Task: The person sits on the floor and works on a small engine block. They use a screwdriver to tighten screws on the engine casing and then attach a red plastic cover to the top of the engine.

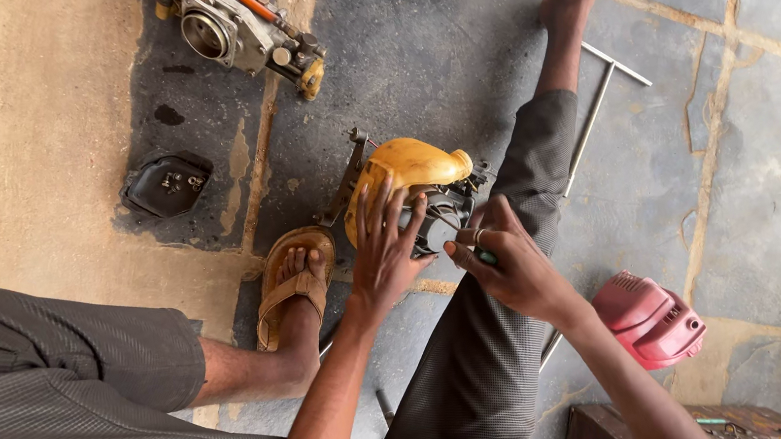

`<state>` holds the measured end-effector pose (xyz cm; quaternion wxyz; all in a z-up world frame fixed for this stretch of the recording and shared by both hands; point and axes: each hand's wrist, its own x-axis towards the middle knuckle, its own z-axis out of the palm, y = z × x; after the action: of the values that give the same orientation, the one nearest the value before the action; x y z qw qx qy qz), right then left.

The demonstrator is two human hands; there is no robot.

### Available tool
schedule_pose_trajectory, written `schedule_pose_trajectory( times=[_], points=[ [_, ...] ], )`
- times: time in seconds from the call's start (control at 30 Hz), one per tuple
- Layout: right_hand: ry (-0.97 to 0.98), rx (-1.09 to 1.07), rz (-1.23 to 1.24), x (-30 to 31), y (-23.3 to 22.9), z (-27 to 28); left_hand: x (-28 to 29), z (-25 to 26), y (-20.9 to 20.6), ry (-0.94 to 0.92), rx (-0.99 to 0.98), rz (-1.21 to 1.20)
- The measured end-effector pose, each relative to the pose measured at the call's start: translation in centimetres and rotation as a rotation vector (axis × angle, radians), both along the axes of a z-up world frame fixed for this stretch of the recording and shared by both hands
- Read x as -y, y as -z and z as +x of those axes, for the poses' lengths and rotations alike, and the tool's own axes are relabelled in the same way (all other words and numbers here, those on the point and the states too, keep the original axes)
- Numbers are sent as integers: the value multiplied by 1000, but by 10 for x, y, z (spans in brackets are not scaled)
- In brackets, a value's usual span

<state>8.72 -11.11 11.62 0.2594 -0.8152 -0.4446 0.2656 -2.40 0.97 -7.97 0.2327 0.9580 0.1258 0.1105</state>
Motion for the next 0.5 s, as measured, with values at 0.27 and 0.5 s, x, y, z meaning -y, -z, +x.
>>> schedule_pose_trajectory(
  times=[0.27, 0.5],
  points=[
    [-97, -630, -173, 4, 20, 4, 11, -12, 9, 29, -148, 105],
    [123, -883, -10, 10, 42, -23, 14, -23, 27, 42, -31, 98]
  ],
)
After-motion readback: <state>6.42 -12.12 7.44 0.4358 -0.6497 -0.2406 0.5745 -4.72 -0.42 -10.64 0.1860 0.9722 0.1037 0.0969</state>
